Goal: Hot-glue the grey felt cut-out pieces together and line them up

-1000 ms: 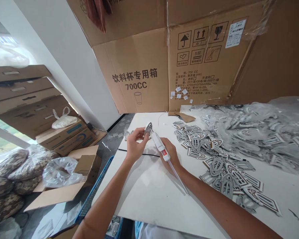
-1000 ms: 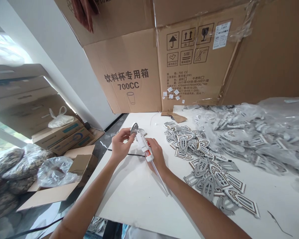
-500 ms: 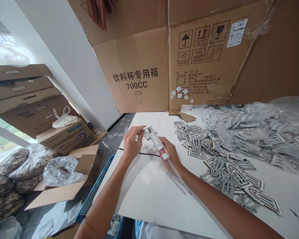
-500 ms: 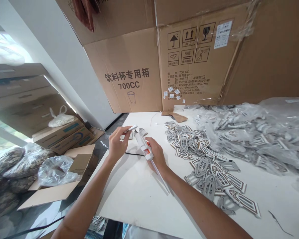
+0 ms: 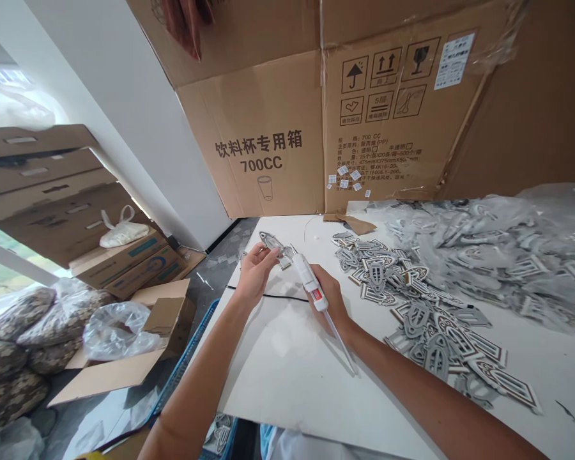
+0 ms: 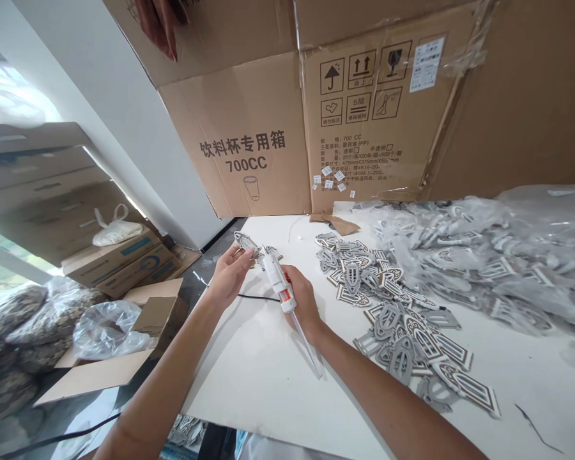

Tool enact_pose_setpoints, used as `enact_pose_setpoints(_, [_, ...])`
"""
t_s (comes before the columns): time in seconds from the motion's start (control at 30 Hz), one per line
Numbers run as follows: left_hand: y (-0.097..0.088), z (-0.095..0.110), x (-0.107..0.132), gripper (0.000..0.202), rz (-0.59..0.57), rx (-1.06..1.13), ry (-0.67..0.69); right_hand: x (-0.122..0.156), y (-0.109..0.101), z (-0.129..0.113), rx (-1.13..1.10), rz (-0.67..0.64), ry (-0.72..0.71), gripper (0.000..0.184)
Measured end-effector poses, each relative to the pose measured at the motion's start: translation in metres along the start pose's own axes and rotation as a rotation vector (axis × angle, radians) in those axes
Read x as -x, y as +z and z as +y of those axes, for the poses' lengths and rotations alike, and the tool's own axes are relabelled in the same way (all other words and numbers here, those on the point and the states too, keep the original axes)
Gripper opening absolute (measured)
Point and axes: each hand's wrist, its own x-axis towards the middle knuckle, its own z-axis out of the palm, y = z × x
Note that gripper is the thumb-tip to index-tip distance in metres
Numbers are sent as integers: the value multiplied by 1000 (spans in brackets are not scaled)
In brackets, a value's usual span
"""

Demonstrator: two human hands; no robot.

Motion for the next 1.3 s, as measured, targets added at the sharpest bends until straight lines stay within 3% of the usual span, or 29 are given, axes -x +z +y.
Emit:
enact_pose_setpoints(0.13, [3,3,3,45,-15,49,-11,0,-1,-2,-20,-15,7,23])
enact_pose_setpoints(0.3, [1,3,2,35,86,49,2,1,0,1,-16,-41,18,30])
enact_pose_setpoints(0.57, [-2,3,1,45,155,-17,-31,1,2,5,-9,-58,-5,34])
enact_pose_setpoints(0.93, [5,2,5,41,119,-127,60,-1,0,5,-4,-114,-30,27])
enact_pose_setpoints(1.1, [6,4,7,37,105,-149,91,-2,2,12,52,-106,-87,10])
enact_pose_setpoints(1.3, [7,4,8,35,112,-149,117,-2,5,22,96,-86,-122,14])
